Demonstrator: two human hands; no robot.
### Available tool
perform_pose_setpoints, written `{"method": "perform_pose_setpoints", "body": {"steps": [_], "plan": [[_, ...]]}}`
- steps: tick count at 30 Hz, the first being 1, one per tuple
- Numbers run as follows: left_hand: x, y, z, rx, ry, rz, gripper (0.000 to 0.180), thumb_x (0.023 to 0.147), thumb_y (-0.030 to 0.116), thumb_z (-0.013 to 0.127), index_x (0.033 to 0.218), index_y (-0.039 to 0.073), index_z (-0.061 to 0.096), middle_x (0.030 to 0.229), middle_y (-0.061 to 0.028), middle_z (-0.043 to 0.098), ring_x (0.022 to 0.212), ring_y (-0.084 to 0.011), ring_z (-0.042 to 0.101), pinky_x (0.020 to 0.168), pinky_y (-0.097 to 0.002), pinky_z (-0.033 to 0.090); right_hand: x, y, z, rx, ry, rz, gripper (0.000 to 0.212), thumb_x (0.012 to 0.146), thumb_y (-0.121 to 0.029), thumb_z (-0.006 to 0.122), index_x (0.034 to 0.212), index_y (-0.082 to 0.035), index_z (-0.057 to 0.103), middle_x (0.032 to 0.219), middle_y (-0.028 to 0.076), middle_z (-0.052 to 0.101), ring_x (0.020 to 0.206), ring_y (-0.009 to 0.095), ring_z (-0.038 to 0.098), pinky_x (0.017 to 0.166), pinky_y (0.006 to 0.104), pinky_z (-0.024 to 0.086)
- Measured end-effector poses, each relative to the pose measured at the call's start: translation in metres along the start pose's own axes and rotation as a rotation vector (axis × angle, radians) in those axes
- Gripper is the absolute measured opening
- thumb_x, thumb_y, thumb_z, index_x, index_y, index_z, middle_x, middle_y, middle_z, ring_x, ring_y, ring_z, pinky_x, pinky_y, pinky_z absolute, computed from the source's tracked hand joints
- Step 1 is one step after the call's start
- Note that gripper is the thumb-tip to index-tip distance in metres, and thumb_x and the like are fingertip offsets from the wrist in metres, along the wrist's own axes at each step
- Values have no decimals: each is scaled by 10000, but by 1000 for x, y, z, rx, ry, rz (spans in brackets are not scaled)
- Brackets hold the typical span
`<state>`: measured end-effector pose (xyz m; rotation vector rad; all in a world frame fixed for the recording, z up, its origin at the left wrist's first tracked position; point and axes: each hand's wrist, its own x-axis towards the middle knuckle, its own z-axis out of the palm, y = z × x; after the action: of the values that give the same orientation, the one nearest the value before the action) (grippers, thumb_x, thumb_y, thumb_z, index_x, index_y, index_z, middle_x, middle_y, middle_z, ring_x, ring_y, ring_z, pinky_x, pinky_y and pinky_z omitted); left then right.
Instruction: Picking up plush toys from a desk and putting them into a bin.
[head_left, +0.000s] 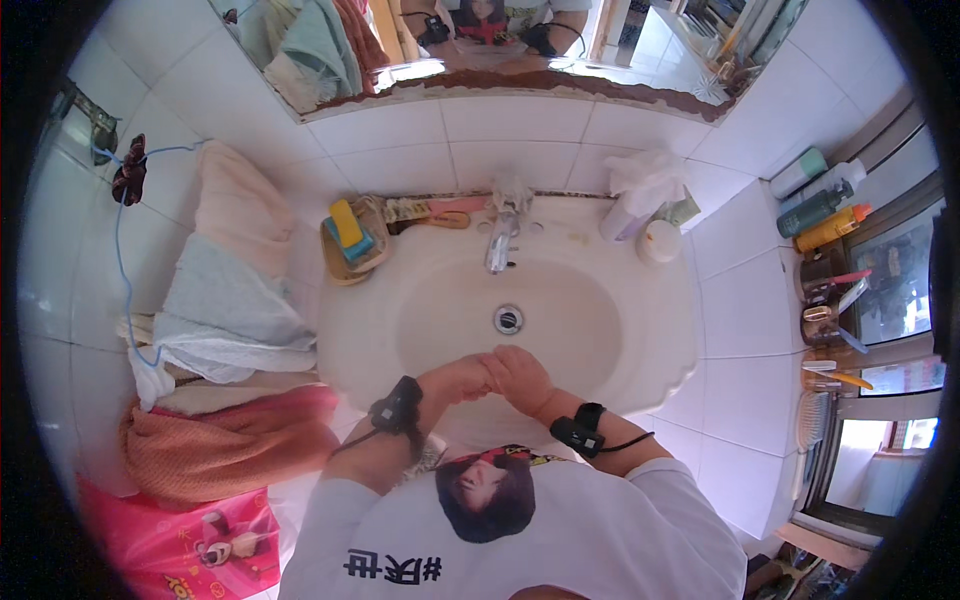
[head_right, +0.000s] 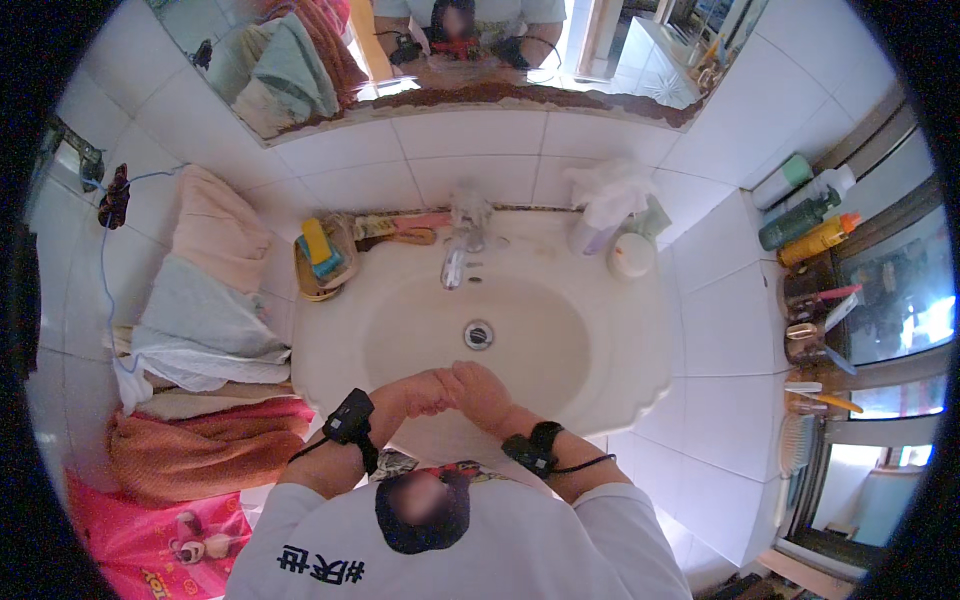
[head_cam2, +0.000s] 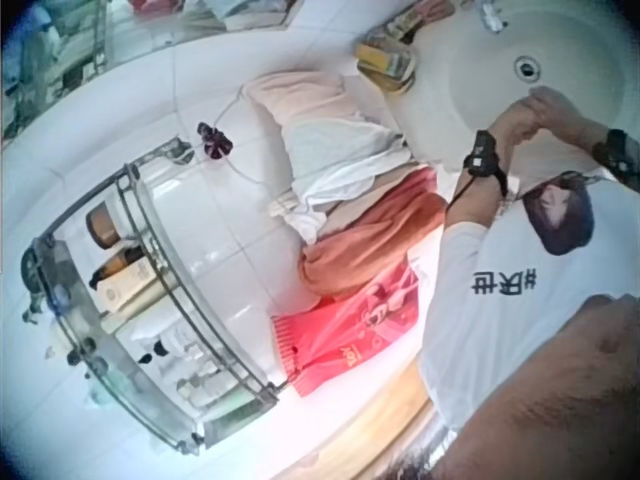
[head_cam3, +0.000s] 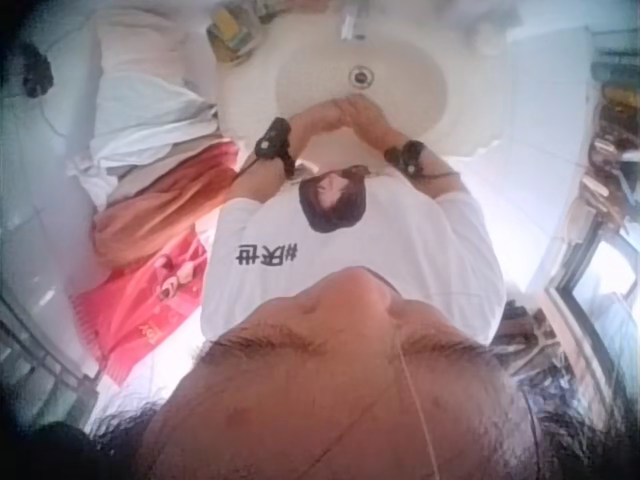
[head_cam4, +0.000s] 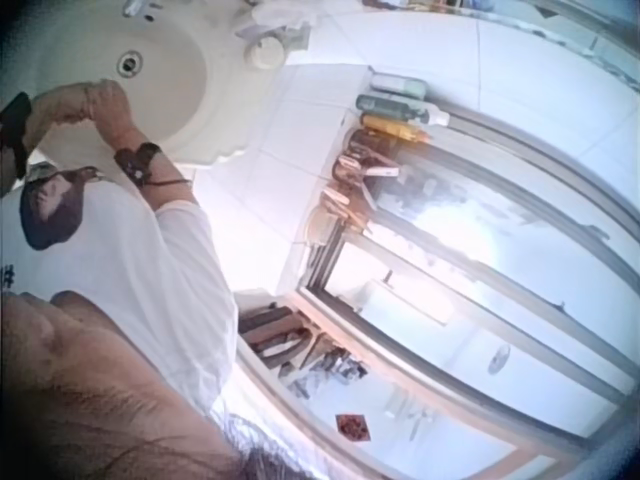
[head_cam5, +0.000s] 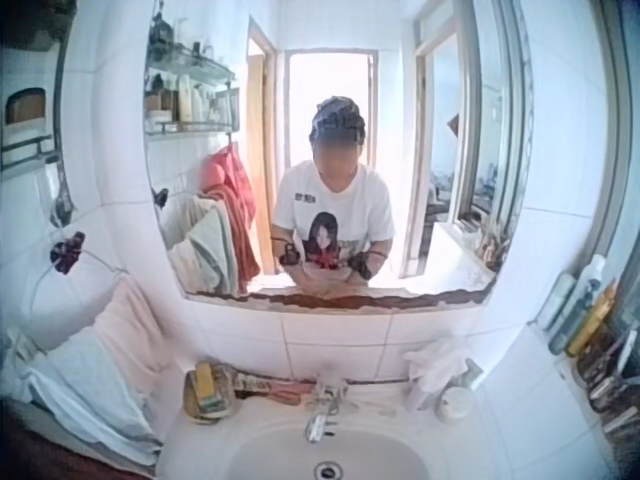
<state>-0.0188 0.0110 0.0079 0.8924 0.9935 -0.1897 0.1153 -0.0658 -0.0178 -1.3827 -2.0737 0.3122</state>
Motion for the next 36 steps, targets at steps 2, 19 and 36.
{"method": "perform_pose_setpoints", "body": {"steps": [2, 19, 36], "plan": [[2, -2, 8, 363, -37, 67, 110, 620, 94, 621, 710, 60, 568, 556, -13, 453, 450, -142, 398, 402, -302, 316, -2, 6, -3, -106, -181, 30, 347, 761, -162, 531, 1095, -66, 523, 898, 115, 549, 875, 290, 568, 767, 410, 468], [11, -28, 11, 1337, 577, 541, 418, 829, 175, 497, 1207, 47, 371, 784, -131, 639, 719, -327, 634, 596, -449, 492, 16, -12, -6, 163, -507, 646, 256, 799, -230, 506, 954, -46, 594, 867, 203, 639, 844, 354, 612, 697, 468, 484], [-2, -9, 4, 1549, 661, 865, 170, 770, 230, 558, 915, 144, 536, 717, -41, 580, 690, -241, 620, 529, -373, 505, 18, -11, -18, 1038, -505, 1209, 98, 649, -34, 608, 737, -45, 565, 557, 7, 407, 457, 109, 374, 403, 268, 255]]}}
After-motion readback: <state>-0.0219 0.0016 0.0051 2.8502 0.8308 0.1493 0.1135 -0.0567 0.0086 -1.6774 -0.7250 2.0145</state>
